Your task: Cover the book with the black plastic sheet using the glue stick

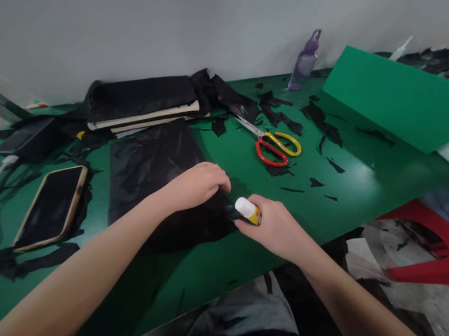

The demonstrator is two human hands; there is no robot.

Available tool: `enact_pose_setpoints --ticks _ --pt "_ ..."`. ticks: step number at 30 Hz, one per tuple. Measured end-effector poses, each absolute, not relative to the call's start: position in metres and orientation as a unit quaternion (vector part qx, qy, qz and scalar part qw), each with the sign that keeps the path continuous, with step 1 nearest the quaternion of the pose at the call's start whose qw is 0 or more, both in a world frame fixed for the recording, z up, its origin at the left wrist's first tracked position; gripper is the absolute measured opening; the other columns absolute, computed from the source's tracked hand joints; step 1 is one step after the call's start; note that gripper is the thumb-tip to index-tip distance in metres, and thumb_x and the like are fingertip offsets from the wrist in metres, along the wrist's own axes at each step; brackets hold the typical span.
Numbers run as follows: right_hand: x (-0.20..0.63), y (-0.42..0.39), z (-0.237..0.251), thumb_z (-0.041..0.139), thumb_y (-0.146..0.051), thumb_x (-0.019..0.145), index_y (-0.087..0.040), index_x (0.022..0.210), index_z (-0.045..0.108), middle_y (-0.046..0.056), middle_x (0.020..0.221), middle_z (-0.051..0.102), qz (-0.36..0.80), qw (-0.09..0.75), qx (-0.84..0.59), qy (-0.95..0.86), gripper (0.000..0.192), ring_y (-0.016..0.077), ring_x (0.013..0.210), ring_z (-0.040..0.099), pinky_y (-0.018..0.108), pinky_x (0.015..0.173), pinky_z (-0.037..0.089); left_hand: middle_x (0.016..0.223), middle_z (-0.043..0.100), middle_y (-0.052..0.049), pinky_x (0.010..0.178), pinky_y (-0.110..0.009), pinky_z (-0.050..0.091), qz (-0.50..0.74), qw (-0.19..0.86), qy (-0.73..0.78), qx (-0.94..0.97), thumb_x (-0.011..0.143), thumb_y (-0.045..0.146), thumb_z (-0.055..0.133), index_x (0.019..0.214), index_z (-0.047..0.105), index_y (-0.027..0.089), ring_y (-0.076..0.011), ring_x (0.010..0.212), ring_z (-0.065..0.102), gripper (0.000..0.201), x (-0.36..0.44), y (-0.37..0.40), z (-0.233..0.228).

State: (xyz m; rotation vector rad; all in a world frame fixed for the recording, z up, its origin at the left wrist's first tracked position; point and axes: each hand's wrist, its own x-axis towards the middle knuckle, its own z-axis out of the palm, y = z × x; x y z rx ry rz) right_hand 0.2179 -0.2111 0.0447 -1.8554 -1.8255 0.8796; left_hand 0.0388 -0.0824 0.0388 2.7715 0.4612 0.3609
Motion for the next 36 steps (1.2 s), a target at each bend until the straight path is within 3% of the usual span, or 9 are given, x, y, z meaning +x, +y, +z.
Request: enact_pose_setpoints --ticks 6,12,19,25,36 --pt "0.219 -0.211 0.041 0.061 -0.035 0.076 -0.021 0.077 0.051 -0.002 0.066 0.057 0.375 0.201 -0.663 -0.616 0.017 0.0114 0.051 0.049 0.025 0.05 0.036 0.083 0.067 0.001 0.08 -0.028 0.043 0.185 0.221 0.185 0.94 0.078 -0.001 0.038 0.083 0.063 0.018 -0.0132 0.082 0.056 0.032 0.038 -0.082 0.031" --pt "0.218 -0.206 0.048 0.062 -0.032 0.075 -0.021 0.078 0.049 -0.006 0.058 0.05 0.453 0.19 -0.659 -0.57 0.018 0.0072 0.039 0.043 0.022 0.04 0.033 0.084 0.066 0.0 0.083 -0.03 0.042 0.187 0.207 0.166 0.946 0.079 0.001 0.038 0.083 0.063 0.018 -0.0138 0.083 0.056 0.03 0.038 -0.085 0.027" --pt "0.22 -0.208 0.049 0.063 -0.024 0.075 -0.02 0.08 0.047 -0.009 0.053 0.041 0.574 0.25 -0.612 -0.483 0.017 0.0037 0.038 0.035 0.021 0.042 0.024 0.081 0.065 0.001 0.084 -0.031 0.041 0.199 0.21 0.157 0.944 0.08 0.0 0.036 0.084 0.062 0.019 -0.0129 0.081 0.055 0.032 0.037 -0.086 0.024" --pt "0.215 -0.211 0.051 0.064 -0.019 0.074 -0.019 0.078 0.046 -0.014 0.044 0.03 0.676 0.26 -0.582 -0.37 0.019 0.0008 0.036 0.023 0.02 0.045 0.025 0.078 0.065 0.001 0.083 -0.03 0.041 0.201 0.206 0.131 0.949 0.084 0.003 0.037 0.079 0.064 0.019 -0.0127 0.079 0.054 0.032 0.036 -0.085 0.02" --pt "0.208 -0.209 0.054 0.06 -0.015 0.072 -0.016 0.093 0.052 -0.011 0.05 0.039 0.678 0.249 -0.603 -0.34 0.022 0.0002 0.035 0.024 0.021 0.044 0.028 0.079 0.064 0.002 0.08 -0.028 0.04 0.198 0.201 0.126 0.951 0.082 0.001 0.039 0.073 0.063 0.019 -0.0124 0.079 0.052 0.032 0.037 -0.084 0.021"
